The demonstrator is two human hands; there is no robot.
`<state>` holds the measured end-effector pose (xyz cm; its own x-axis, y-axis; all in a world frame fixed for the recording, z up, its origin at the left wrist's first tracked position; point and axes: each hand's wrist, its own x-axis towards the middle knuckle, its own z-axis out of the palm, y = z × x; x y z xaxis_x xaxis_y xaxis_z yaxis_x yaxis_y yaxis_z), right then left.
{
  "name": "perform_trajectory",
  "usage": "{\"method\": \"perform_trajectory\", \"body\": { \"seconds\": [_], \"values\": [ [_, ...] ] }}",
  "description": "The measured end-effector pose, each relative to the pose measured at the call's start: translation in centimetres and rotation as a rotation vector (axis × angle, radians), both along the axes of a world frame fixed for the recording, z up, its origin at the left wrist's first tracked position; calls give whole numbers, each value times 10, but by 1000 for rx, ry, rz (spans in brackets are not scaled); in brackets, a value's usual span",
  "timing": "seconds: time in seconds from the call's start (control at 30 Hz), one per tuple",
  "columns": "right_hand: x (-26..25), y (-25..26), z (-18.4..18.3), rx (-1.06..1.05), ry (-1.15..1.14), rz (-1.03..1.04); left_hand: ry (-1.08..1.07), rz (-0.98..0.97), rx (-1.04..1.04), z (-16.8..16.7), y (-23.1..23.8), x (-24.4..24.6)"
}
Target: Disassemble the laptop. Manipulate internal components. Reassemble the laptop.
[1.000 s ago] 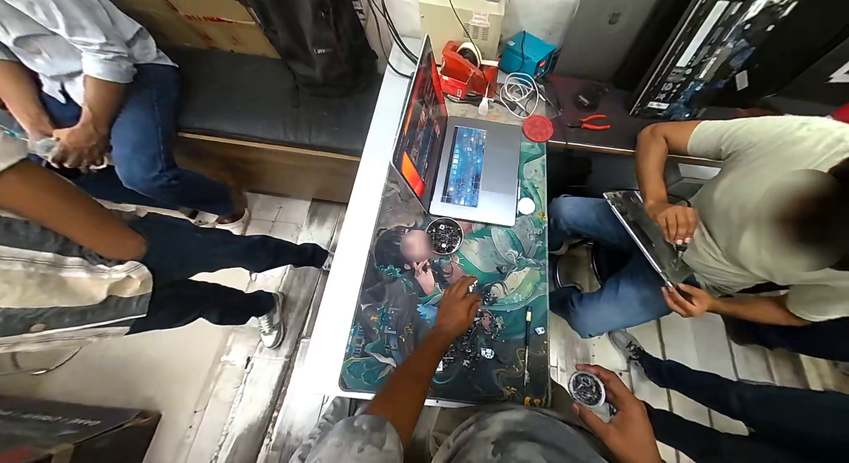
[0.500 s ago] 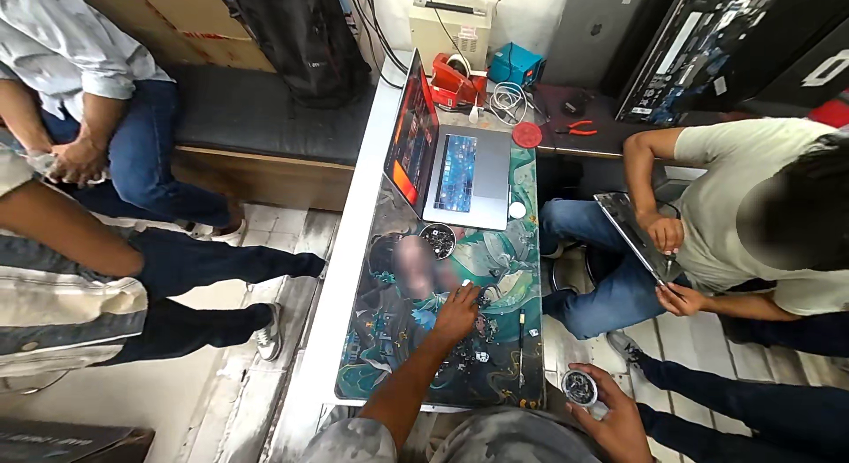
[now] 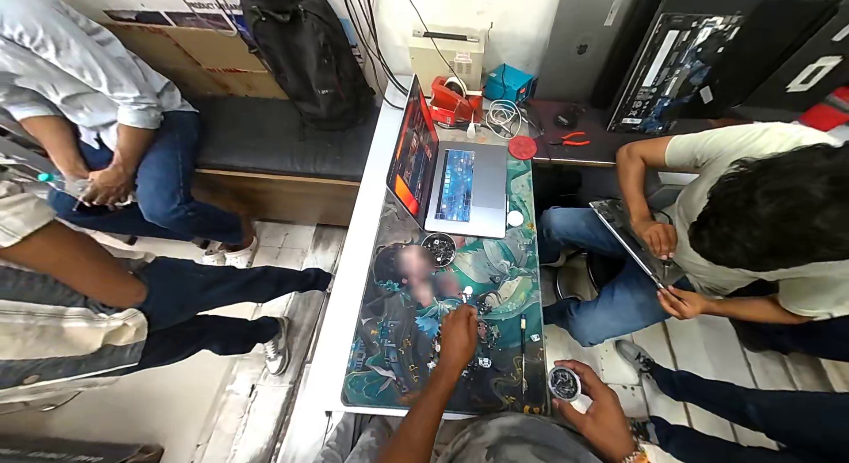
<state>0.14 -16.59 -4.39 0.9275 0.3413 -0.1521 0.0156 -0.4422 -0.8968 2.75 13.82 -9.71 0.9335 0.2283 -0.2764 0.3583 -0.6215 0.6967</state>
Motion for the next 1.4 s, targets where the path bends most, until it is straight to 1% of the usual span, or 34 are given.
{"method": "perform_trajectory", "body": {
  "seconds": [0.07, 0.17, 0.23, 0.3, 0.4, 0.53, 0.73, 0.83, 0.9, 0.97, 1.03, 1.13, 1.23, 1.33, 1.4],
  "values": [
    [4, 7, -7, -14, 4, 29, -109, -6, -149, 21, -12, -13],
    [9, 24, -12, -47, 17, 83, -401, -105, -279, 46, -43, -37],
    [10, 35, -12, -57, 3, 126, -532, -196, -280, 57, -62, -49],
    [13, 44, -13, -42, -27, 158, -618, -273, -204, 60, -70, -56],
    [15, 51, -13, -11, -42, 193, -651, -323, -84, 61, -72, -64],
    [19, 51, -18, -19, -39, 233, -586, -331, -5, 68, -70, -67],
    [39, 47, -26, -34, -26, 339, -569, -259, 83, 68, -79, -64],
    [54, 45, -29, 21, -6, 410, -565, -205, 151, 69, -87, -60],
    [69, 45, -30, 36, 3, 459, -572, -118, 181, 71, -92, -58],
    [92, 46, -36, -27, 16, 495, -577, 31, 175, 72, -95, -59],
    [122, 49, -46, -151, 28, 504, -542, 186, 152, 71, -95, -67],
    [174, 57, -69, -297, 20, 485, -492, 372, 151, 70, -93, -91],
    [225, 67, -105, -306, -89, 446, -425, 499, 140, 74, -98, -126],
    [263, 83, -123, -344, -134, 409, -347, 601, 136, 83, -115, -160],
    [277, 93, -136, -383, -138, 419, -299, 668, 144, 85, -128, -179]
  ]
}}
